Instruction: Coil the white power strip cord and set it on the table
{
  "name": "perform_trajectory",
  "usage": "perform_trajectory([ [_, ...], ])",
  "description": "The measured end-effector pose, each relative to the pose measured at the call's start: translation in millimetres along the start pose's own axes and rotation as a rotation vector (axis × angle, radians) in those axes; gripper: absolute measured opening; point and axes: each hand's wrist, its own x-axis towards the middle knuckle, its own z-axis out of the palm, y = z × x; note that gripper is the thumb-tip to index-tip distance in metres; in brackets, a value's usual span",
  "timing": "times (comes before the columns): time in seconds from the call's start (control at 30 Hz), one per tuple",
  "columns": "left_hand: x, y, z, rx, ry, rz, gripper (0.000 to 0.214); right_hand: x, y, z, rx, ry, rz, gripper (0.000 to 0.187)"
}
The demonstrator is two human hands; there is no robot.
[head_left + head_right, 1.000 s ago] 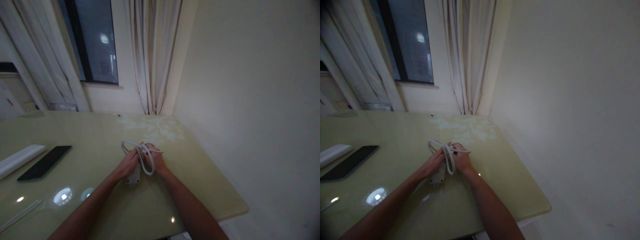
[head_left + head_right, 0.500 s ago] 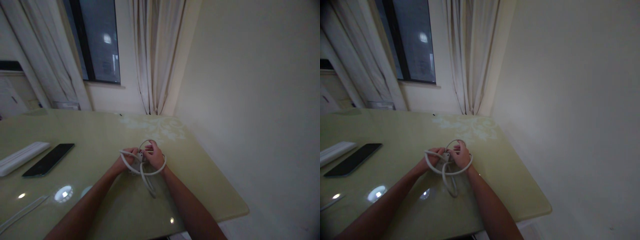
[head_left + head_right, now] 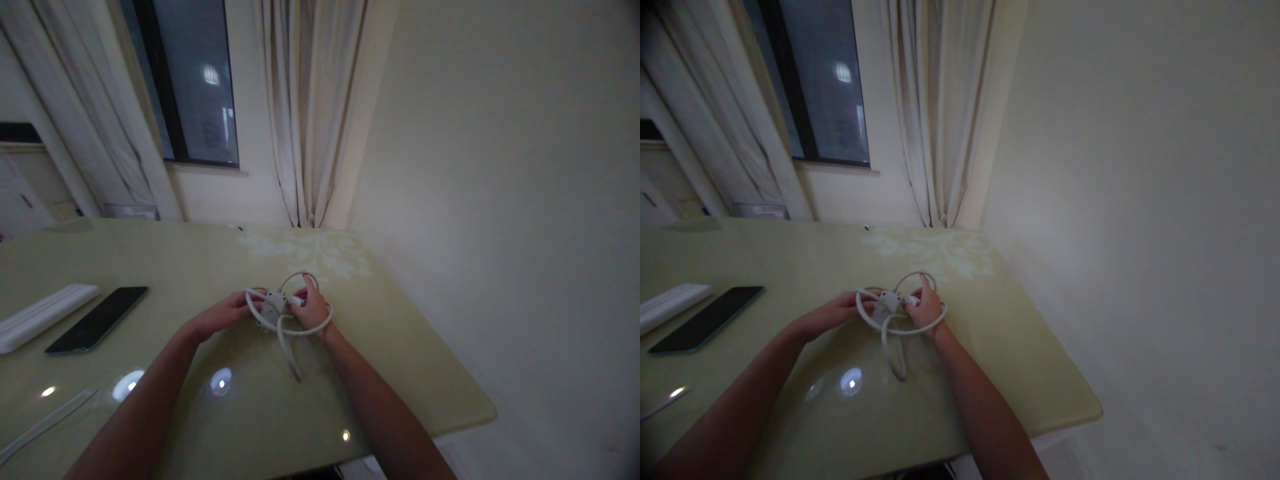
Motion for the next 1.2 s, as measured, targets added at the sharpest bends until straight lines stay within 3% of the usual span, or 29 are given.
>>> perform_trajectory([
  [0.13,9,-7,3.4,0.117,0.287,0.049,0.050,6,8,-4,0.162,0.075,0.002,0.100],
  [0.23,14,-8,16.9,0.096,0.386,0.090,0.063,4,7,-2,0.211,0.115,-0.043,0.099],
  [0.4,14,-5,33.7,0.065,0.432,0.197,0.075,-2,-2,2,0.262,0.044,-0.215,0.094],
  [0.5,12,-5,38.9,0.012,0.377,0.259,0.071,-3,-6,4,0.349,0.045,-0.259,0.093],
  [0.67,13,-9,54.5,-0.393,0.328,0.223,0.080,-4,-14,8,0.521,0.090,-0.237,0.084],
  [0.77,15,-13,62.9,-0.457,0.288,0.169,0.086,-4,-18,9,0.537,0.090,-0.250,0.080],
  [0.93,16,-20,60.3,-0.295,0.321,0.103,0.090,-6,-18,10,0.547,0.090,-0.198,0.067],
  [1.07,16,-28,47.0,0.069,0.414,0.236,0.066,-6,-16,14,0.615,0.119,-0.168,0.057],
  [1.2,18,-31,34.1,0.223,0.500,0.312,0.061,-1,-17,14,0.862,0.116,-0.001,0.069],
])
